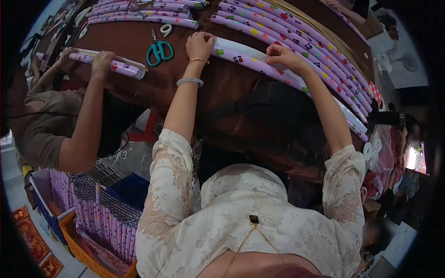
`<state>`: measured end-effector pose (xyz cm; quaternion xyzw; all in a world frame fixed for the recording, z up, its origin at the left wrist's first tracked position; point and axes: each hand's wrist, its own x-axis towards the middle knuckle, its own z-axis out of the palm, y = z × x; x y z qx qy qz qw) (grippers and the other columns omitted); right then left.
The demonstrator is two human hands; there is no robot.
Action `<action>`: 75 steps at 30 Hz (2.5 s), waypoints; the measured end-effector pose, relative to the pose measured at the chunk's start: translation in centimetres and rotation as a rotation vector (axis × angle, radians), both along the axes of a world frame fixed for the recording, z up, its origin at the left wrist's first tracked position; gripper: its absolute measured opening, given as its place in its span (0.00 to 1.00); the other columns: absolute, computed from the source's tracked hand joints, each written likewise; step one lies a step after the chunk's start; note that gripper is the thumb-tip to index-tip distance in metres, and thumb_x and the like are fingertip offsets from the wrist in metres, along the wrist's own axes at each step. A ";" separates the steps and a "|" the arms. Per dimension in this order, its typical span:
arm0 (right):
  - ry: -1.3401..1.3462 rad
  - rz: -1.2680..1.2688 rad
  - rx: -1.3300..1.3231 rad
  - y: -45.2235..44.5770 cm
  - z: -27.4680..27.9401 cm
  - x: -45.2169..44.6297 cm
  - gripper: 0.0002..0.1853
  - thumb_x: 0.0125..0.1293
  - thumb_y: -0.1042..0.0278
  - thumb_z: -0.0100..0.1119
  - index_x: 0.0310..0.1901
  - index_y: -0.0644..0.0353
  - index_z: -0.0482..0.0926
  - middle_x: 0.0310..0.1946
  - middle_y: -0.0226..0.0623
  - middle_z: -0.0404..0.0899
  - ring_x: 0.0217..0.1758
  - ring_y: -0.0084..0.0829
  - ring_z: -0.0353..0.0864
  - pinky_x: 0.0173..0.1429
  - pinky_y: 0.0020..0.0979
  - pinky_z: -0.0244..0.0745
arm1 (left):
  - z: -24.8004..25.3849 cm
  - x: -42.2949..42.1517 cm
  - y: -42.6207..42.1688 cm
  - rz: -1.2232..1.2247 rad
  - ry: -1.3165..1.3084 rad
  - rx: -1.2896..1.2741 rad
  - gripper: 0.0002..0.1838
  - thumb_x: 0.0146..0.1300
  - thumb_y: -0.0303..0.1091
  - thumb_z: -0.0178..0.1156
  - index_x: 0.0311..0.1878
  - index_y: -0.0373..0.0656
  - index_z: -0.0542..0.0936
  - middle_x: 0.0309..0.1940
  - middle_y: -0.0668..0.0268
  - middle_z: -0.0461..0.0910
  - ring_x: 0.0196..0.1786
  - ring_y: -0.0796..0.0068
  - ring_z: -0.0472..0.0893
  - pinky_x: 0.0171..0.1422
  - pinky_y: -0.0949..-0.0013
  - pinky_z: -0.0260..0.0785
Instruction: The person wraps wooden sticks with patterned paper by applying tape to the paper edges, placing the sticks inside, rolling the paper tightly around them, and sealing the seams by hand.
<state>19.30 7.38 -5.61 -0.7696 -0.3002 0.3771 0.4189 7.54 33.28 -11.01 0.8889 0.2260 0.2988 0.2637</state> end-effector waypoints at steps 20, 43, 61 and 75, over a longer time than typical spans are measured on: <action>0.127 -0.134 -0.117 -5.6 2.3 2.3 0.19 0.67 0.53 0.46 0.49 0.61 0.73 0.38 0.31 0.77 0.40 0.19 0.75 0.43 0.20 0.69 | -0.9 0.4 0.5 0.018 -0.029 0.023 0.07 0.48 0.39 0.60 0.26 0.48 0.82 0.29 0.63 0.79 0.38 0.59 0.76 0.46 0.59 0.68; 0.082 0.210 0.023 -7.6 0.5 2.0 0.11 0.58 0.64 0.61 0.40 0.56 0.72 0.32 0.25 0.69 0.36 0.20 0.66 0.44 0.23 0.63 | 0.0 0.0 0.6 -0.050 0.060 -0.003 0.13 0.51 0.43 0.61 0.32 0.42 0.82 0.34 0.57 0.79 0.41 0.57 0.76 0.49 0.58 0.66; 0.063 0.189 0.004 -9.3 1.7 1.2 0.12 0.56 0.70 0.61 0.41 0.56 0.71 0.37 0.23 0.69 0.43 0.17 0.66 0.50 0.21 0.61 | -0.3 0.2 1.0 -0.048 0.056 0.013 0.12 0.49 0.40 0.62 0.31 0.41 0.82 0.31 0.56 0.79 0.37 0.58 0.78 0.45 0.60 0.69; 0.028 0.219 0.006 -9.7 1.2 1.8 0.11 0.57 0.67 0.62 0.38 0.56 0.71 0.34 0.22 0.69 0.39 0.18 0.66 0.48 0.22 0.62 | 0.0 0.1 1.0 -0.052 0.080 -0.032 0.10 0.49 0.40 0.60 0.29 0.44 0.82 0.31 0.61 0.79 0.39 0.61 0.77 0.48 0.60 0.67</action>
